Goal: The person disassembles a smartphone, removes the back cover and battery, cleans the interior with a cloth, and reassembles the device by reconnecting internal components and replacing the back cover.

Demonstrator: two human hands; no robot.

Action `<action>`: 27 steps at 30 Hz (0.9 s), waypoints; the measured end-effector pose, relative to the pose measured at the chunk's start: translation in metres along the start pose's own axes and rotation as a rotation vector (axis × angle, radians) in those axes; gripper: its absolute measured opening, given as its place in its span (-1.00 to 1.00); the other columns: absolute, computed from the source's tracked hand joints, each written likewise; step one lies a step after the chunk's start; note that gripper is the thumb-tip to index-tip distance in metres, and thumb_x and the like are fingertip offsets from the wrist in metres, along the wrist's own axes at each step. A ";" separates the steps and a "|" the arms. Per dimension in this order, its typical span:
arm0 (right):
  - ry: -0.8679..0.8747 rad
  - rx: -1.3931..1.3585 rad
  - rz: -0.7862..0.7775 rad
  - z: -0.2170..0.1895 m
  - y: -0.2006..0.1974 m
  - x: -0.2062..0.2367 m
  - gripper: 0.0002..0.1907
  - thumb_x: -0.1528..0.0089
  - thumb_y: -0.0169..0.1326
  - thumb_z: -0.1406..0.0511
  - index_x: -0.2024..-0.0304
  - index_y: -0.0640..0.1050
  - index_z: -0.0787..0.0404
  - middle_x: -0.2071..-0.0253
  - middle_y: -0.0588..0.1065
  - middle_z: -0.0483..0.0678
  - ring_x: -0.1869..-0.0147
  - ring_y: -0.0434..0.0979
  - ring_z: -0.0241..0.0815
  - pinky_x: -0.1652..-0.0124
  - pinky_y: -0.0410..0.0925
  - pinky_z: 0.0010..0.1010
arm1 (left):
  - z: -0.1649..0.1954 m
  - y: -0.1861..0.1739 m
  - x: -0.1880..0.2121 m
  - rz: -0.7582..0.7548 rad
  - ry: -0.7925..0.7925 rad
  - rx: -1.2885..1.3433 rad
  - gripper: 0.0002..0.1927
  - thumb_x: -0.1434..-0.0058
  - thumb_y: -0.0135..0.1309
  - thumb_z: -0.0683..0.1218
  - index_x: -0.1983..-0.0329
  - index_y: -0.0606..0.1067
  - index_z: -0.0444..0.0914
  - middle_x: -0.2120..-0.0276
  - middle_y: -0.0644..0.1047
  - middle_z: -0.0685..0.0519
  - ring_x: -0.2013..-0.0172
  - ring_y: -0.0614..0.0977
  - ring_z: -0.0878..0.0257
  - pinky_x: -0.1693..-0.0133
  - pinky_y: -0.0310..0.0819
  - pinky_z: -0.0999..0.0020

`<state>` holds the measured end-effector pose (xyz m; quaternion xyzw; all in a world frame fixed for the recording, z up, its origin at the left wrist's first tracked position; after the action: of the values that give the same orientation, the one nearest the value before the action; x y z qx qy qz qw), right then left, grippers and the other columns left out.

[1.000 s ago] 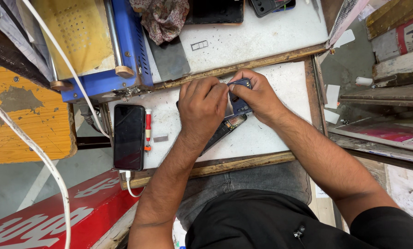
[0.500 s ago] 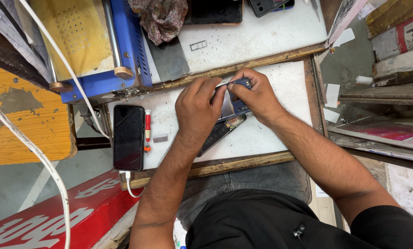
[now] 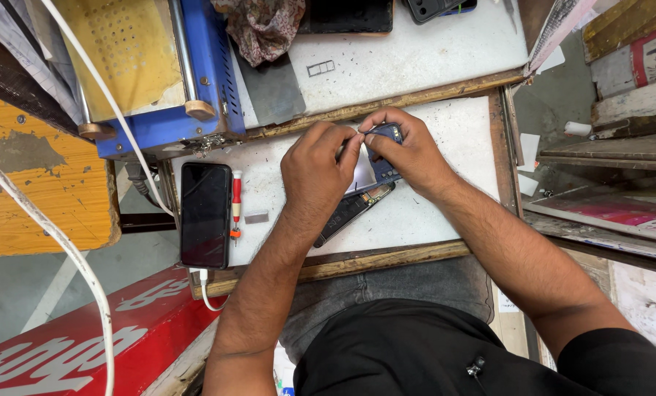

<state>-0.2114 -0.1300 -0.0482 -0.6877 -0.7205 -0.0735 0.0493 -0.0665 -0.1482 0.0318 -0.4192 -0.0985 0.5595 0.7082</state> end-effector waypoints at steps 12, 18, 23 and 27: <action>0.031 0.048 -0.022 0.000 0.003 0.001 -0.87 -0.39 0.02 0.30 0.04 0.47 0.18 0.24 0.49 -0.12 0.21 0.54 -0.43 0.24 0.50 -0.59 | 0.010 -0.005 0.002 0.059 0.146 -0.044 -0.90 -0.28 0.26 -0.13 0.18 0.61 -0.22 0.30 0.61 0.09 0.33 0.70 0.23 0.30 0.61 0.33; 0.006 0.072 -0.031 -0.005 0.005 0.003 -0.85 -0.38 0.04 0.30 0.02 0.48 0.18 0.23 0.49 -0.13 0.19 0.53 -0.44 0.21 0.49 -0.61 | 0.011 -0.003 0.002 0.057 0.154 -0.058 -0.89 -0.27 0.27 -0.14 0.18 0.60 -0.23 0.30 0.60 0.07 0.32 0.70 0.18 0.28 0.60 0.29; 0.083 -0.040 -0.002 0.005 0.002 0.001 -0.86 -0.36 0.06 0.33 0.05 0.50 0.20 0.27 0.49 -0.11 0.23 0.51 -0.42 0.26 0.46 -0.61 | -0.002 -0.003 -0.001 -0.059 0.049 0.116 -0.82 -0.33 0.21 -0.16 0.01 0.62 -0.22 0.14 0.65 0.03 0.22 0.72 0.10 0.18 0.64 0.25; 0.139 -0.103 -0.013 0.011 0.000 -0.002 -0.86 -0.34 0.06 0.33 0.06 0.49 0.20 0.28 0.51 -0.10 0.25 0.51 -0.40 0.30 0.47 -0.61 | 0.000 0.002 -0.002 -0.144 0.073 0.113 -0.73 -0.25 0.25 -0.13 0.00 0.60 -0.25 0.10 0.64 -0.03 0.15 0.71 0.06 0.12 0.63 0.22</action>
<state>-0.2113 -0.1300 -0.0594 -0.6779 -0.7151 -0.1586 0.0633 -0.0689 -0.1494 0.0310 -0.3905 -0.0707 0.4961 0.7722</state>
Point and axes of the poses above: each hand's wrist, its own x-axis away from the middle knuckle, its own y-axis out of the palm, z = x × y, the point moved 10 cm from there along -x, towards the middle knuckle
